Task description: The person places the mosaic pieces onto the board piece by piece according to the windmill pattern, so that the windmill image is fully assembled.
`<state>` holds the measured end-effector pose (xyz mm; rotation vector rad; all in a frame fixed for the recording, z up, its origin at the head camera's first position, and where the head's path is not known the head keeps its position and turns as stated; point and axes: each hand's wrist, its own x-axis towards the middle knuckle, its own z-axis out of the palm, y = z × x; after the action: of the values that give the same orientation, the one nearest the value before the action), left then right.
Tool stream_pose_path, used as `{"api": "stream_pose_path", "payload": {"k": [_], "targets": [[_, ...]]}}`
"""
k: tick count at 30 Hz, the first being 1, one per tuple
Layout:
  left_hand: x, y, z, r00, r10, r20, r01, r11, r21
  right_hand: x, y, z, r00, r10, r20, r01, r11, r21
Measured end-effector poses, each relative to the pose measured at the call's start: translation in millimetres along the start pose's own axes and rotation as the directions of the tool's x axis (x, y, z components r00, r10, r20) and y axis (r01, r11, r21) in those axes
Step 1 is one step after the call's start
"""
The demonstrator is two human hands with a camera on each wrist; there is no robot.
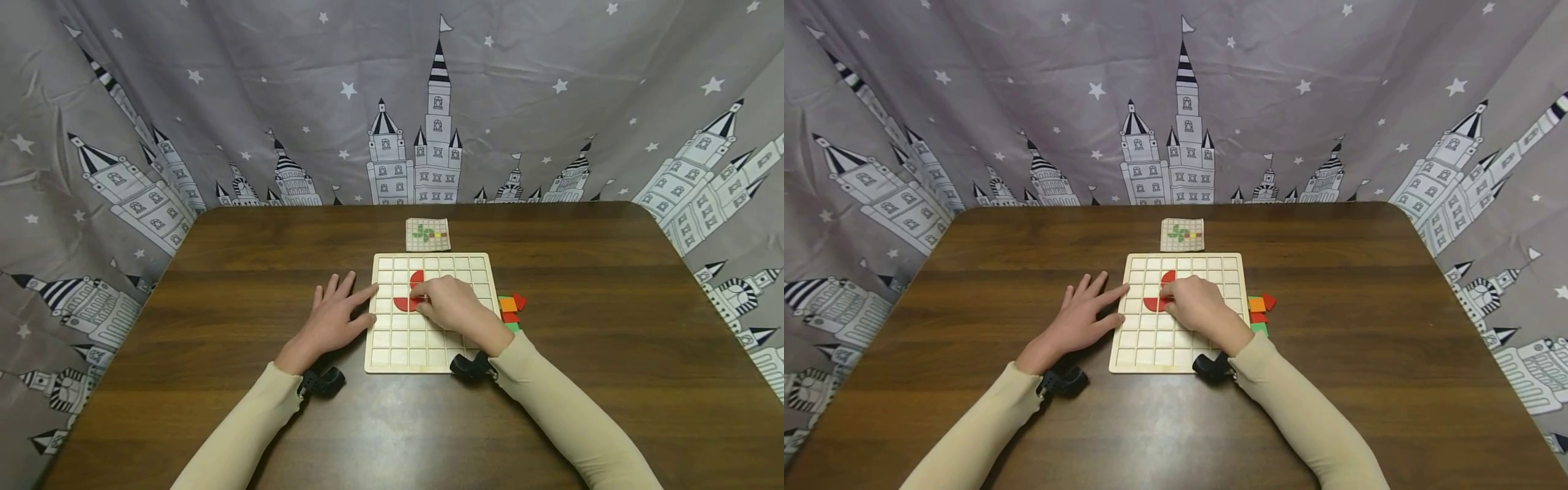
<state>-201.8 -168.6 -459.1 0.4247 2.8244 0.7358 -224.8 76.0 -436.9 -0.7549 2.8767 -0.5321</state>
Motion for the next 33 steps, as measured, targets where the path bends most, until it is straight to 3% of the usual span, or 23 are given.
{"api": "stream_pose_path", "payload": {"k": [20,33], "targets": [[1.3,0.3,1.4,1.000,0.002,0.002,-0.002,1.000,-0.004,-9.2,6.0,-6.6,1.000,-0.006,-0.021,0.006,0.999,0.035],[2.0,-3.4,1.6,1.000,0.012,-0.017,-0.012,1.000,-0.015,-40.5,45.5,-31.7,0.987,0.093,-0.133,-0.084,0.994,0.074]]}}
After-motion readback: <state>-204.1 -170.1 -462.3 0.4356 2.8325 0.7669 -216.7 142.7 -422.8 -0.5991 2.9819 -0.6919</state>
